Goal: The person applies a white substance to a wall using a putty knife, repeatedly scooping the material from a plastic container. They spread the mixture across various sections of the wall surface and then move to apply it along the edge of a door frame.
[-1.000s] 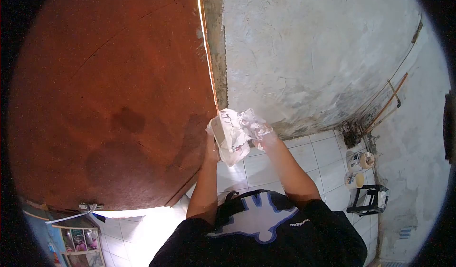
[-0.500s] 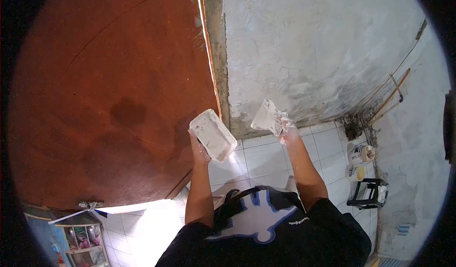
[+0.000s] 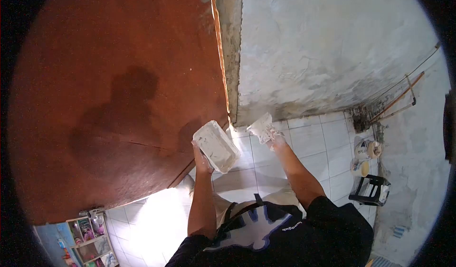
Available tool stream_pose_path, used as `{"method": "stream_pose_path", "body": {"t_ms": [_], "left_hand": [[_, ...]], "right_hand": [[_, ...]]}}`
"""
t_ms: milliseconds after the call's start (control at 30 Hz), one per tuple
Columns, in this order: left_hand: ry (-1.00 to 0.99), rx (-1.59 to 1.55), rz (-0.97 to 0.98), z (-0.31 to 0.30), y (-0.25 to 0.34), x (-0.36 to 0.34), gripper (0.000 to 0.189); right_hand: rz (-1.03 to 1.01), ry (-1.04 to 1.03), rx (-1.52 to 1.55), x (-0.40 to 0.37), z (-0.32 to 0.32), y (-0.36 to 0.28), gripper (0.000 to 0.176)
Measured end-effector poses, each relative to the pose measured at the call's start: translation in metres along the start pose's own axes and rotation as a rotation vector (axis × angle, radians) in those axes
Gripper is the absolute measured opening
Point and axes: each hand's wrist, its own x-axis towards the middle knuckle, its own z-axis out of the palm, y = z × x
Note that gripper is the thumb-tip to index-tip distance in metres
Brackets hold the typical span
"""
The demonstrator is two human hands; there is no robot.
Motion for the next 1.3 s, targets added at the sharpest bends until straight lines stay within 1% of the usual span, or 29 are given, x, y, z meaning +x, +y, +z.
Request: {"method": "stream_pose_path", "body": {"t_ms": [33, 67, 100, 133, 167, 200, 233, 267, 333, 367, 433, 500, 567, 633, 667, 700, 733, 800, 833, 900, 933, 967, 1033, 1067, 1100, 1167, 1200, 1233, 1300], "left_hand": [[0.054, 0.021, -0.025, 0.005, 0.002, -0.006, 0.07], [0.103, 0.046, -0.048, 0.004, 0.001, -0.006, 0.068], [0.109, 0.066, -0.059, -0.009, -0.007, -0.005, 0.068], [0.003, 0.145, -0.011, -0.026, -0.015, -0.004, 0.068], [-0.125, 0.231, 0.047, -0.04, -0.018, 0.01, 0.069], [-0.154, 0.271, 0.045, -0.05, -0.023, 0.024, 0.069], [-0.042, 0.205, -0.02, -0.061, -0.034, 0.029, 0.071], [0.077, 0.135, -0.085, -0.071, -0.042, 0.031, 0.072], [0.043, 0.187, -0.068, -0.086, -0.058, 0.047, 0.074], [0.037, 0.205, -0.032, -0.094, -0.068, 0.049, 0.076], [0.073, 0.176, -0.077, -0.098, -0.083, 0.053, 0.076], [0.115, 0.127, -0.094, -0.108, -0.097, 0.053, 0.077], [-0.014, 0.278, 0.048, -0.116, -0.109, 0.05, 0.08], [0.028, 0.206, 0.035, -0.109, -0.122, 0.041, 0.083], [0.17, 0.158, 0.012, -0.102, -0.128, 0.034, 0.083], [0.31, 0.111, -0.012, -0.1, -0.131, 0.029, 0.084], [0.315, 0.12, -0.016, -0.108, -0.136, 0.026, 0.084], [0.168, 0.112, -0.071, -0.125, -0.148, 0.025, 0.085], [0.168, 0.112, -0.082, -0.114, -0.149, 0.024, 0.085], [0.239, 0.259, -0.085, -0.09, -0.148, 0.026, 0.084], [0.232, 0.261, -0.091, -0.084, -0.147, 0.03, 0.084], [0.195, 0.214, -0.106, -0.081, -0.147, 0.033, 0.083], [0.161, 0.169, -0.129, -0.089, -0.149, 0.04, 0.082], [0.199, 0.165, -0.137, -0.102, -0.151, 0.048, 0.082], [0.24, 0.159, -0.142, -0.116, -0.154, 0.052, 0.082], [0.181, 0.199, -0.111, -0.118, -0.148, 0.058, 0.079], [0.121, 0.24, -0.081, -0.119, -0.144, 0.061, 0.076], [0.133, 0.242, -0.086, -0.125, -0.14, 0.064, 0.076], [0.021, 0.383, 0.028, -0.14, -0.13, 0.064, 0.07]], "right_hand": [[-0.008, 0.12, -0.036, 0.018, -0.012, 0.011, 0.03], [0.002, 0.131, -0.02, 0.04, -0.039, 0.026, 0.03], [-0.331, 0.103, -0.658, 0.063, -0.076, 0.042, 0.027], [-0.671, 0.06, -1.287, 0.085, -0.092, 0.057, 0.025], [-0.692, 0.064, -1.245, 0.092, -0.068, 0.052, 0.025], [-0.53, 0.12, -0.729, 0.08, -0.043, 0.04, 0.024], [-0.344, 0.171, -0.219, 0.068, -0.032, 0.037, 0.024], [-0.347, 0.191, -0.183, 0.079, -0.04, 0.047, 0.024], [-0.55, -0.091, 0.191, 0.107, -0.058, 0.051, 0.033], [-0.553, -0.068, 0.203, 0.102, -0.054, 0.046, 0.033], [-0.525, 0.084, 0.176, 0.085, -0.009, 0.023, 0.026], [-1.066, 0.358, -0.48, 0.12, -0.001, 0.029, 0.029], [-1.338, 0.58, -1.331, 0.158, -0.014, 0.035, 0.034], [-1.444, 0.565, -1.373, 0.167, 0.0, 0.052, 0.04], [-0.95, 0.521, -1.451, 0.162, 0.006, 0.054, 0.042], [-0.941, 0.52, -1.447, 0.163, -0.001, 0.059, 0.042], [-1.038, 0.454, -1.462, 0.161, -0.009, 0.064, 0.042], [-1.182, 0.306, -1.469, 0.147, -0.02, 0.055, 0.039], [-1.176, 0.317, -1.473, 0.147, -0.035, 0.054, 0.039], [-1.005, 0.272, -1.501, 0.139, -0.045, 0.041, 0.041], [-0.975, 0.354, -1.479, 0.127, -0.046, 0.032, 0.036], [-0.975, 0.363, -1.479, 0.13, -0.048, 0.027, 0.036], [-1.164, 0.36, -0.794, 0.144, -0.052, 0.017, 0.029], [-1.112, 0.29, -0.489, 0.148, -0.046, 0.011, 0.021], [-1.108, 0.294, -0.491, 0.155, -0.053, 0.014, 0.021], [-0.562, 0.277, -0.053, 0.177, -0.08, 0.027, 0.022], [-0.398, 0.2, 0.298, 0.187, -0.09, 0.038, 0.019], [-0.388, 0.208, 0.296, 0.196, -0.09, 0.051, 0.019], [-0.11, 0.604, 0.182, 0.219, -0.087, 0.077, 0.016]]}}
